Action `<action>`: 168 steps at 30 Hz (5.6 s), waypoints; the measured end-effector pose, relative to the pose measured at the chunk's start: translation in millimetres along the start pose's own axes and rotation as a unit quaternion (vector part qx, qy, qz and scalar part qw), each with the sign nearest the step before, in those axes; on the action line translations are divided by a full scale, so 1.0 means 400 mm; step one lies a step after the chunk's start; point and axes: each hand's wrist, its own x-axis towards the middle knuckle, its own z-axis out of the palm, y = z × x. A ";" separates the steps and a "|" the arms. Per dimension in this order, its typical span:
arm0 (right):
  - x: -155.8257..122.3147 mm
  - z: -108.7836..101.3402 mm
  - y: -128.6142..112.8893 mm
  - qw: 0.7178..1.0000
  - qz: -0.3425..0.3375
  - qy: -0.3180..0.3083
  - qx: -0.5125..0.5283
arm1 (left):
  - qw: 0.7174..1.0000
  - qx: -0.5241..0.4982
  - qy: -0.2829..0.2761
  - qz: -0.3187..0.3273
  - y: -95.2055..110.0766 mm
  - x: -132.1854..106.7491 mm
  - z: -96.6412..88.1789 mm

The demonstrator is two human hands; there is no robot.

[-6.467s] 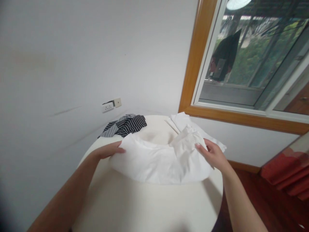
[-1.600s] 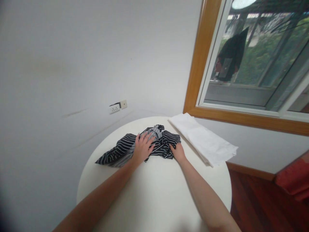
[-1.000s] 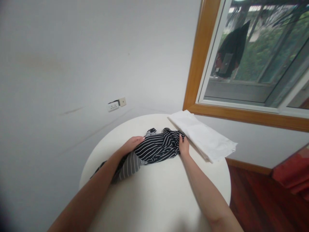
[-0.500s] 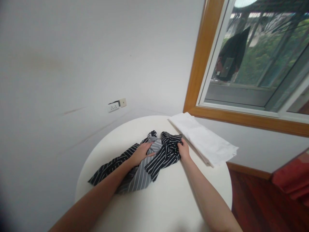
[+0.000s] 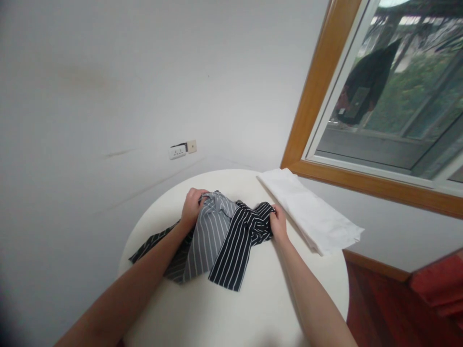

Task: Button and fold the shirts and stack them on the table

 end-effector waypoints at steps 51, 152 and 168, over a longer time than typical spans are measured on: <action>-0.061 -0.001 -0.189 0.959 -0.124 -0.246 -0.066 | 0.947 0.245 -0.207 -0.035 0.000 -0.040 0.052; -0.026 -0.056 -0.159 0.888 0.008 -0.259 -0.379 | 0.844 -0.398 -0.085 -0.350 0.004 0.037 0.200; -0.047 -0.039 -0.235 0.933 -0.058 -0.302 -0.186 | 0.969 0.079 -0.190 0.137 0.093 -0.020 0.180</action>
